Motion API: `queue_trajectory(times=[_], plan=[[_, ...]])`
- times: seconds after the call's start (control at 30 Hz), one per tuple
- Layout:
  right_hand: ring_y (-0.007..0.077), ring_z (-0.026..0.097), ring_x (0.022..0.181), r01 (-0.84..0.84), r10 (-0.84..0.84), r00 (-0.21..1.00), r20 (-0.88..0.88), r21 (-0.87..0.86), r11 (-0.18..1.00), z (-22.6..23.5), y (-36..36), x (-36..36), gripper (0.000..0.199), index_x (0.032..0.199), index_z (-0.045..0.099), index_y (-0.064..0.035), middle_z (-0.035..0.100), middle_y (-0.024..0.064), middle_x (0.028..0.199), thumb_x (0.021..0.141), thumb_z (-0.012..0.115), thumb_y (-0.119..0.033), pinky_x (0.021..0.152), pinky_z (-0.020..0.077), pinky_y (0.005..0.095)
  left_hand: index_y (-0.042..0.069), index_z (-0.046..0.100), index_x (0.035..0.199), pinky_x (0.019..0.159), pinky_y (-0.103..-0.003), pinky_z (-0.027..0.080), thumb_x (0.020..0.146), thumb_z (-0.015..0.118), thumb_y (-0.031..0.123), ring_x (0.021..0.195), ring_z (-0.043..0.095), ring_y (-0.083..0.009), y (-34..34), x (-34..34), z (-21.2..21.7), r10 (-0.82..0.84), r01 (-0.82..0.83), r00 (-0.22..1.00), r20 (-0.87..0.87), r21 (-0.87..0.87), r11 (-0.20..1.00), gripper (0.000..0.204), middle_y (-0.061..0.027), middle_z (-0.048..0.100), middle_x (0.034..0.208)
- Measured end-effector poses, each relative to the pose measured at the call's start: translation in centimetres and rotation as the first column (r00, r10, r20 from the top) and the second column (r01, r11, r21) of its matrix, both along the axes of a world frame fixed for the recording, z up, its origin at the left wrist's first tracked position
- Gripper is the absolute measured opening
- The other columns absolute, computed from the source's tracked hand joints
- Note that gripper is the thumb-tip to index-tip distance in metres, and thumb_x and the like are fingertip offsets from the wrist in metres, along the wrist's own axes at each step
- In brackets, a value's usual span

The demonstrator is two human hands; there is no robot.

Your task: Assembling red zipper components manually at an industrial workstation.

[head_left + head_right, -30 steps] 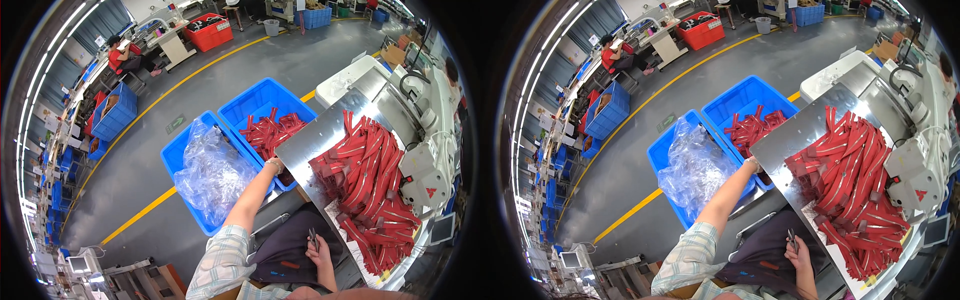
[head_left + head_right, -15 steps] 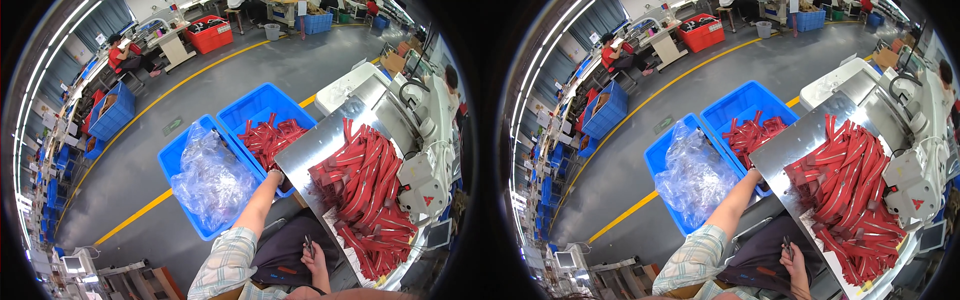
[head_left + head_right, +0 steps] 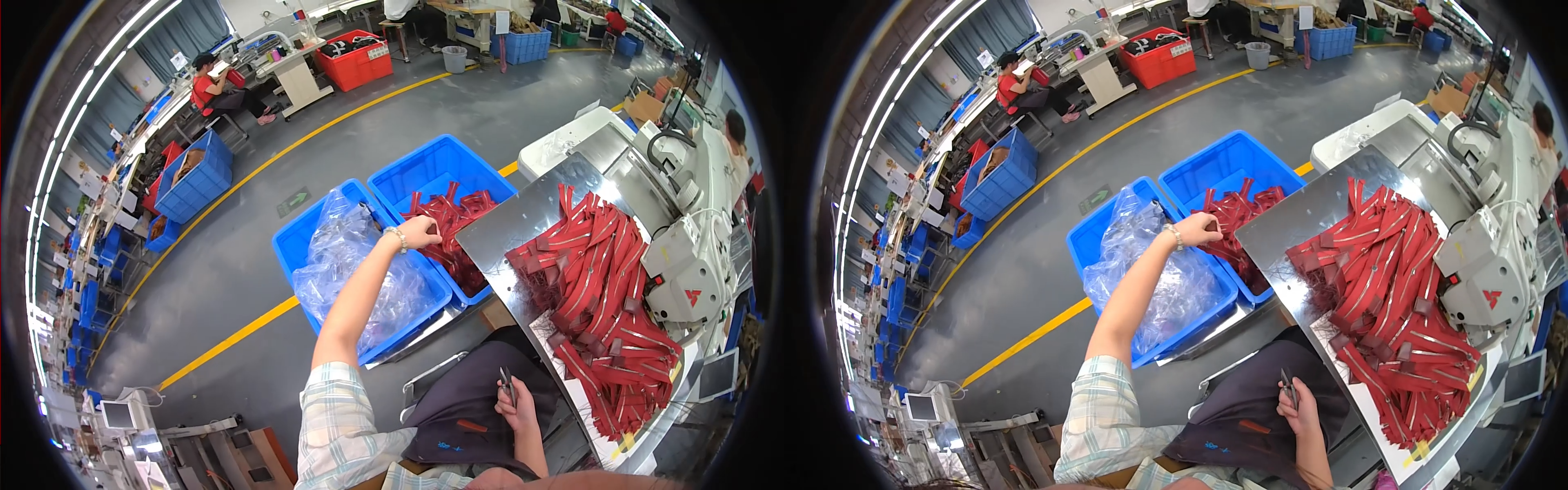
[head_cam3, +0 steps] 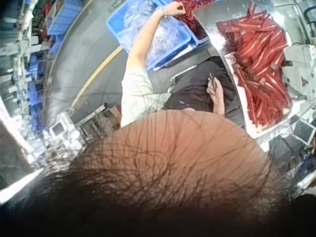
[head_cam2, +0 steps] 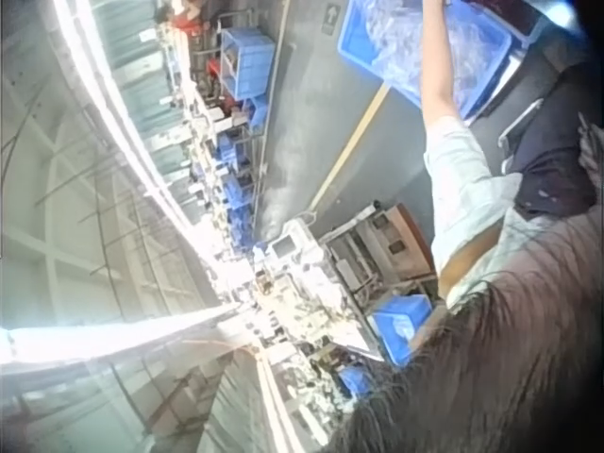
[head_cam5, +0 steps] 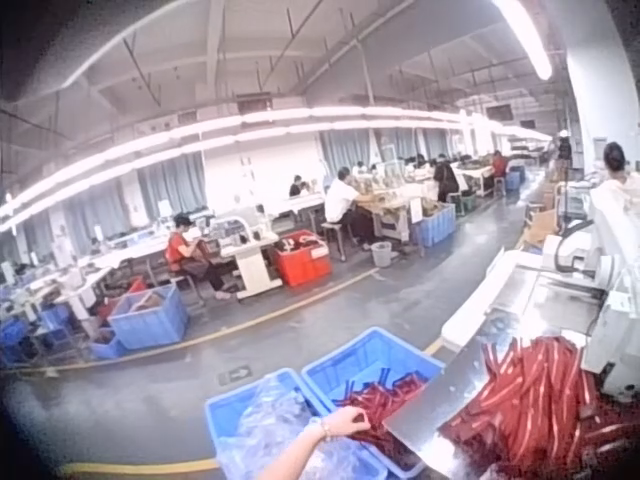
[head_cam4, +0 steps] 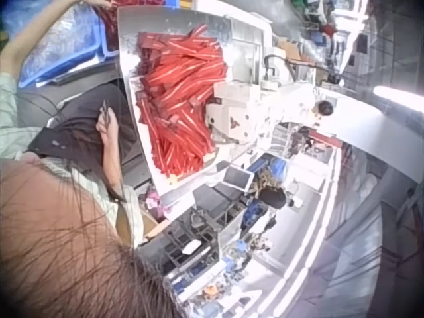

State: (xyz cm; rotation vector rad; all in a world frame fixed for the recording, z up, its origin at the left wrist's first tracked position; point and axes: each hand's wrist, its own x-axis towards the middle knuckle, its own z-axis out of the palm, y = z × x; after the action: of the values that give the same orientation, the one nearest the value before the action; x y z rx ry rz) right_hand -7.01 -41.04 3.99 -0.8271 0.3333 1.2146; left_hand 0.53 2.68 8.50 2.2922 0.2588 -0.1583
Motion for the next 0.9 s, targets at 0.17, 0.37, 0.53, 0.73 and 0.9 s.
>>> queue_trajectory(times=[0.17, 0.37, 0.53, 0.73, 0.9], plan=[[0.0055, 0.023, 0.031, -0.115, 0.112, 0.992, 0.066, 0.043, 0.992, 0.4, 1.1, -0.4, 0.035, 0.090, 0.053, -0.0037, 0.039, -0.0014, 0.051, 0.088, 0.037, -0.035, 0.042, 0.0265, 0.0227, 0.003, 0.055, 0.078, 0.043, -0.021, 0.037, 0.081, 0.056, 0.018, 0.047, 0.046, -0.0052, -4.3, -5.7, 7.9, -0.004, 0.031, 0.997, 0.071, -0.387, 0.922, 0.015, -0.0010, 0.052, 0.059], [0.0043, 0.023, 0.034, -0.161, 0.153, 0.985, 0.084, 0.099, 0.982, 1.6, 3.4, -0.9, 0.031, 0.093, 0.051, -0.0016, 0.040, -0.0004, 0.053, 0.092, 0.033, -0.028, 0.038, 0.0209, 0.0201, 0.004, 0.057, 0.079, 0.044, -0.020, 0.039, 0.081, 0.057, 0.016, 0.049, 0.048, -0.0053, -9.6, -12.4, 4.3, 0.148, -0.116, 0.989, 0.015, -0.543, 0.831, 0.013, 0.0004, 0.052, 0.060], [0.0020, 0.027, 0.043, -0.327, 0.321, 0.860, 0.397, -0.053, 0.943, 2.0, 6.0, -0.8, 0.030, 0.099, 0.051, -0.0027, 0.041, -0.0021, 0.061, 0.092, 0.036, -0.028, 0.041, 0.0214, 0.0161, 0.003, 0.053, 0.089, 0.049, -0.020, 0.040, 0.080, 0.059, 0.013, 0.056, 0.049, -0.0049, -13.5, -16.4, -1.4, 0.331, -0.279, 0.943, -0.025, -0.596, 0.753, 0.014, 0.0008, 0.053, 0.064], [0.0008, 0.025, 0.044, -0.376, 0.372, 0.849, 0.375, -0.067, 0.924, 1.3, 9.1, 1.1, 0.026, 0.101, 0.052, -0.0053, 0.041, -0.0044, 0.065, 0.091, 0.040, -0.026, 0.040, 0.0171, 0.0168, 0.003, 0.046, 0.083, 0.048, -0.021, 0.041, 0.084, 0.053, 0.014, 0.055, 0.050, -0.0084, -16.0, -17.7, -4.9, 0.632, -0.412, 0.775, 0.007, -0.753, 0.513, 0.014, -0.0046, 0.053, 0.066], [0.0007, 0.022, 0.037, -0.325, 0.325, 0.899, 0.294, -0.050, 0.944, -0.7, 12.2, 0.8, 0.025, 0.097, 0.052, -0.0059, 0.042, -0.0048, 0.062, 0.090, 0.041, -0.028, 0.036, 0.0140, 0.0181, 0.004, 0.047, 0.078, 0.045, -0.023, 0.042, 0.089, 0.043, 0.026, 0.050, 0.053, -0.0124, -15.6, -17.8, -5.9, 0.605, -0.388, 0.792, -0.077, -0.829, 0.403, 0.025, -0.0079, 0.055, 0.062]])
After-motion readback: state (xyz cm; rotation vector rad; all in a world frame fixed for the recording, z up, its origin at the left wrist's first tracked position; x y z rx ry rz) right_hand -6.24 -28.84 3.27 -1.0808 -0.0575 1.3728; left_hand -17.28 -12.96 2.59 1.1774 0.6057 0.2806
